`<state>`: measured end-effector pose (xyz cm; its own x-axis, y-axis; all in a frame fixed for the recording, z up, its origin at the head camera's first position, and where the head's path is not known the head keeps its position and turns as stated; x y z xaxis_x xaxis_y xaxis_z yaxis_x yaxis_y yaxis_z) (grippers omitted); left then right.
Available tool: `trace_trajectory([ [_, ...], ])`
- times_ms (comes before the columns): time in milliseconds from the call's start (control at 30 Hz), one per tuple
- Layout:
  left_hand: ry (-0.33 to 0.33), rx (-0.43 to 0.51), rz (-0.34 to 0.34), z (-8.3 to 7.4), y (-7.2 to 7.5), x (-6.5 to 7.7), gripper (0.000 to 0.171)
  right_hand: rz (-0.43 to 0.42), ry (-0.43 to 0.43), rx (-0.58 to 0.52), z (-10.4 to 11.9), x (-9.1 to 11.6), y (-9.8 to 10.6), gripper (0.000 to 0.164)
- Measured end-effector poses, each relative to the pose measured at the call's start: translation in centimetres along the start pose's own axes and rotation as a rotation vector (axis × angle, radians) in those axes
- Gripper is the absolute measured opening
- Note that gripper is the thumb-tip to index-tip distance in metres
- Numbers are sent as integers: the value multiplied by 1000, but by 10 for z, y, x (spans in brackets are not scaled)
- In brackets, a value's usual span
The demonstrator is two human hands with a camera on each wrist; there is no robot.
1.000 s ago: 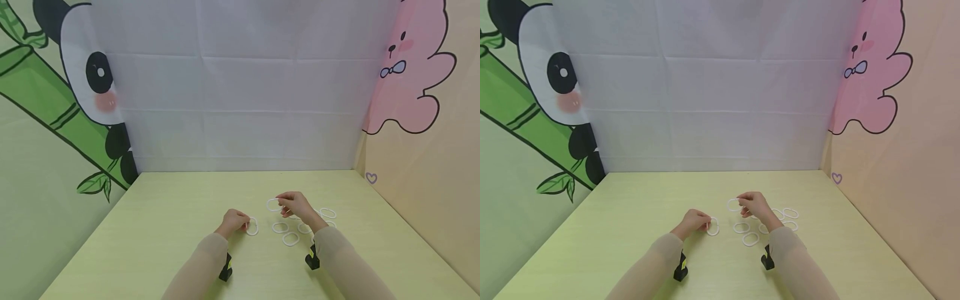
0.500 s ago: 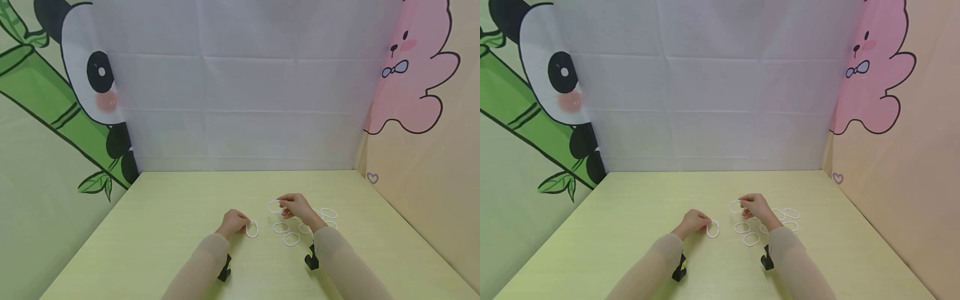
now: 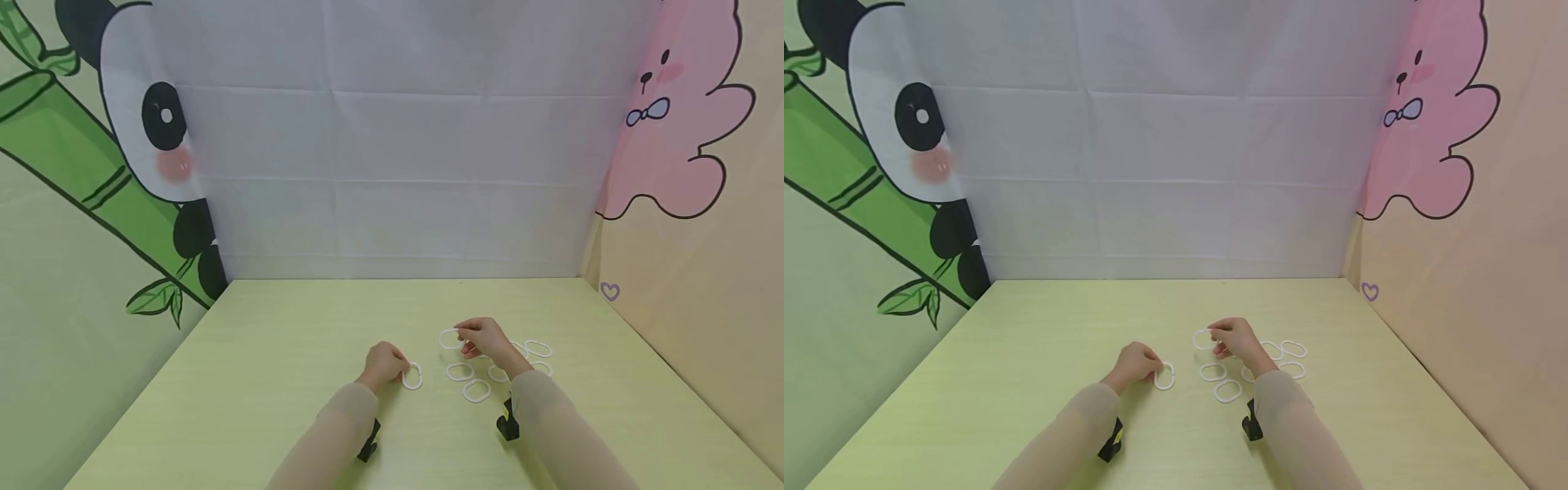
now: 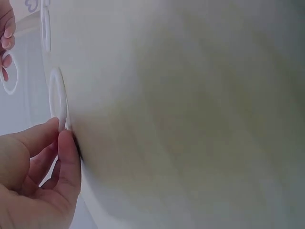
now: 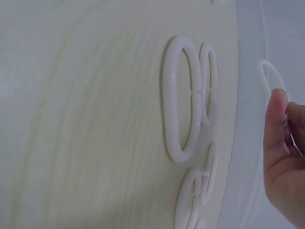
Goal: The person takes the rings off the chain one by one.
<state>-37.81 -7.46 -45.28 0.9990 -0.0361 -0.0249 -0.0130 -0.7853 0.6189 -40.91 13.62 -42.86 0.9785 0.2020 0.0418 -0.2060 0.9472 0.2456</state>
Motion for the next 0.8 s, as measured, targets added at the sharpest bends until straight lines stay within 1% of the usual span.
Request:
trace_trajectory([
  [100,-28,-65,-20,-3,0,1,5,1,-10,2,-3,-1,0,26],
  [200,-40,-99,-29,-5,0,2,5,-3,-17,12,-5,-2,-1,26],
  [433,-36,-101,-31,-6,1,4,5,-17,-48,8,-9,-4,-3,24],
  [633,-46,-101,-27,-7,2,5,5,-27,-55,31,-12,-6,-4,22],
  [800,-44,-98,-33,-7,3,5,7,-33,-80,41,-16,-9,-5,21],
])
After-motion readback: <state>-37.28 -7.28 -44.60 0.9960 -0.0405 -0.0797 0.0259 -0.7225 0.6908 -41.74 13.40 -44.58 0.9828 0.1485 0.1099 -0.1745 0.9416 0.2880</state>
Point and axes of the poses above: each hand's wrist, its own x-axis away from the middle knuckle, its own y-axis out of the back of the hand, z = x × y, the point moved 6 cm from there along -x, towards the middle knuckle, and after that the axes turned 1 degree about x, right-handed, at the moved point
